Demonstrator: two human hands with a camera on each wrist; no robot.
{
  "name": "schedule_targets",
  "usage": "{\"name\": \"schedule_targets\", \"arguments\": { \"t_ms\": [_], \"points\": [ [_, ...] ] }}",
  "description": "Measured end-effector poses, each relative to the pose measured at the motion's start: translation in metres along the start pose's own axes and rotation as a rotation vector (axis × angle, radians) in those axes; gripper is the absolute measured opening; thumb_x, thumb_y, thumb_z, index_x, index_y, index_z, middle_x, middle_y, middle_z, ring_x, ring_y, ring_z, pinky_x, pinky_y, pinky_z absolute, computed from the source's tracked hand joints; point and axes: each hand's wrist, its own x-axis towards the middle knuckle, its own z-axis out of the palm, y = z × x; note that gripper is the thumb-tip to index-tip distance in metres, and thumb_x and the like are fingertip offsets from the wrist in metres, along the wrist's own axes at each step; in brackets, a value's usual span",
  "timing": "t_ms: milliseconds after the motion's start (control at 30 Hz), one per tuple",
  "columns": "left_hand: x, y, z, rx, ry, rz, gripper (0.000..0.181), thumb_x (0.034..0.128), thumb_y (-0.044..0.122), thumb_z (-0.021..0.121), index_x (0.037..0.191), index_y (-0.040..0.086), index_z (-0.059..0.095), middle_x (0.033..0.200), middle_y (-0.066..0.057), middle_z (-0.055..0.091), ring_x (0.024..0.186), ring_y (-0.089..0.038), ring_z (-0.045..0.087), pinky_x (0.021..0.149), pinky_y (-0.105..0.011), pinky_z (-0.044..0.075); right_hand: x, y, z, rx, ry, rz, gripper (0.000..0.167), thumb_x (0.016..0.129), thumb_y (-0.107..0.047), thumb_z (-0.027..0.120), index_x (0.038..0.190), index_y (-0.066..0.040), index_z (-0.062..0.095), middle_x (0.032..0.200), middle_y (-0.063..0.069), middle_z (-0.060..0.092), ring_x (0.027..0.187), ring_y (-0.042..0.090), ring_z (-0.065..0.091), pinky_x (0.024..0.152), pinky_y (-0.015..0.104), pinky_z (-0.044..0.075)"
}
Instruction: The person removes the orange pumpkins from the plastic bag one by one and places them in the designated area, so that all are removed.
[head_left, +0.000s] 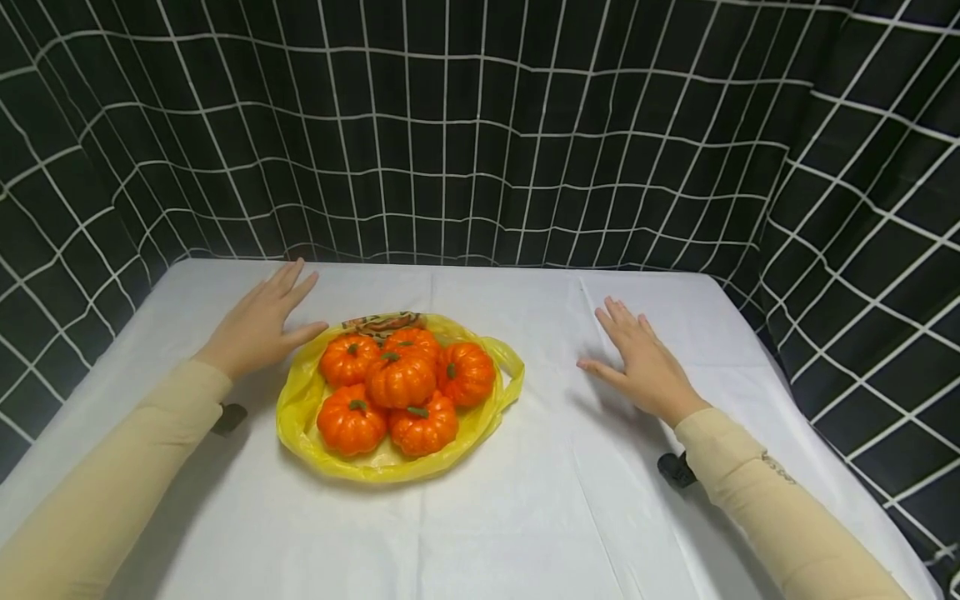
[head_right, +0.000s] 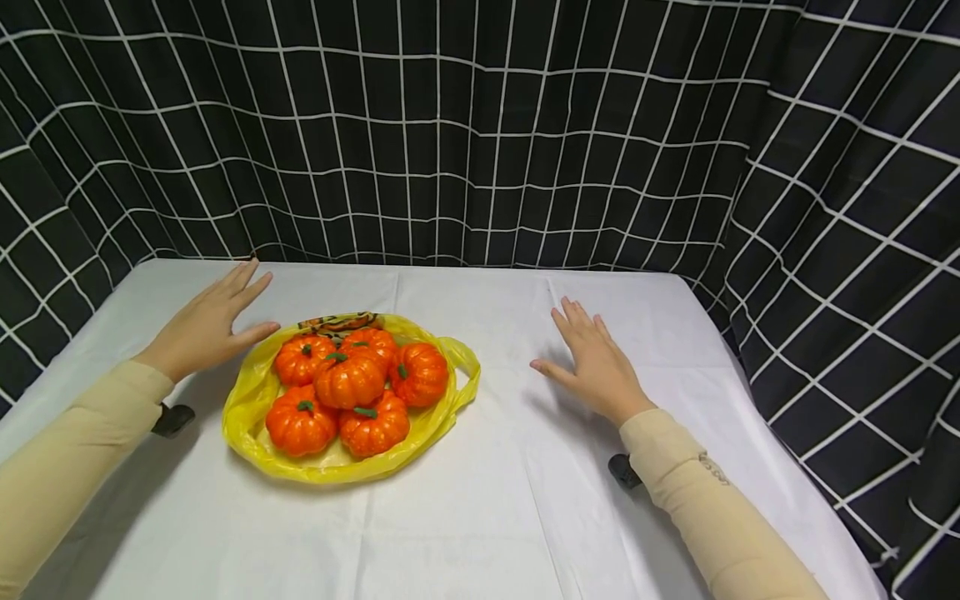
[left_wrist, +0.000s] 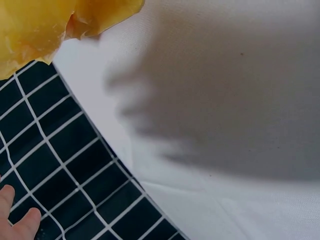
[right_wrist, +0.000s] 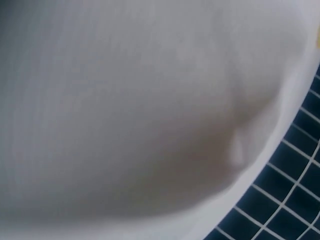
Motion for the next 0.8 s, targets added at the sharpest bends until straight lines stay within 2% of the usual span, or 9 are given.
{"name": "schedule_targets", "arguments": {
  "t_ms": [367, 567, 800],
  "points": [
    [-0.009, 0.003, -0.002, -0.040, -0.003, -0.010, 0.084, 0.0957, 0.050, 0.058, 0.158, 0.008, 0.021, 0.168, -0.017, 0.008, 0.154, -0.040, 0.010, 0.122, -0.062, 0.016, -0.005, -0.019, 0.002, 0.035, -0.007, -0.026, 0.089, 0.093, -0.055, 0.061, 0.157, -0.006, 0.024, 0.167, 0.015, 0.017, 0.154, 0.035, 0.015, 0.127, 0.051, 0.011],
    [-0.011, 0.005, -0.001, -0.071, -0.025, -0.017, 0.087, 0.0952, 0.053, 0.057, 0.160, 0.011, 0.016, 0.168, -0.016, 0.005, 0.153, -0.042, 0.009, 0.120, -0.065, 0.018, -0.008, -0.027, 0.004, 0.071, 0.005, -0.033, 0.087, 0.093, -0.053, 0.062, 0.158, -0.009, 0.024, 0.167, 0.015, 0.018, 0.154, 0.034, 0.016, 0.128, 0.048, 0.010],
    [-0.015, 0.010, 0.001, -0.108, -0.059, -0.028, 0.089, 0.0951, 0.056, 0.056, 0.160, 0.013, 0.013, 0.168, -0.014, 0.006, 0.153, -0.040, 0.013, 0.122, -0.062, 0.018, -0.010, -0.038, 0.005, 0.098, -0.005, -0.042, 0.088, 0.092, -0.051, 0.064, 0.157, -0.008, 0.025, 0.167, 0.013, 0.018, 0.154, 0.033, 0.017, 0.128, 0.049, 0.012]
  ]
}}
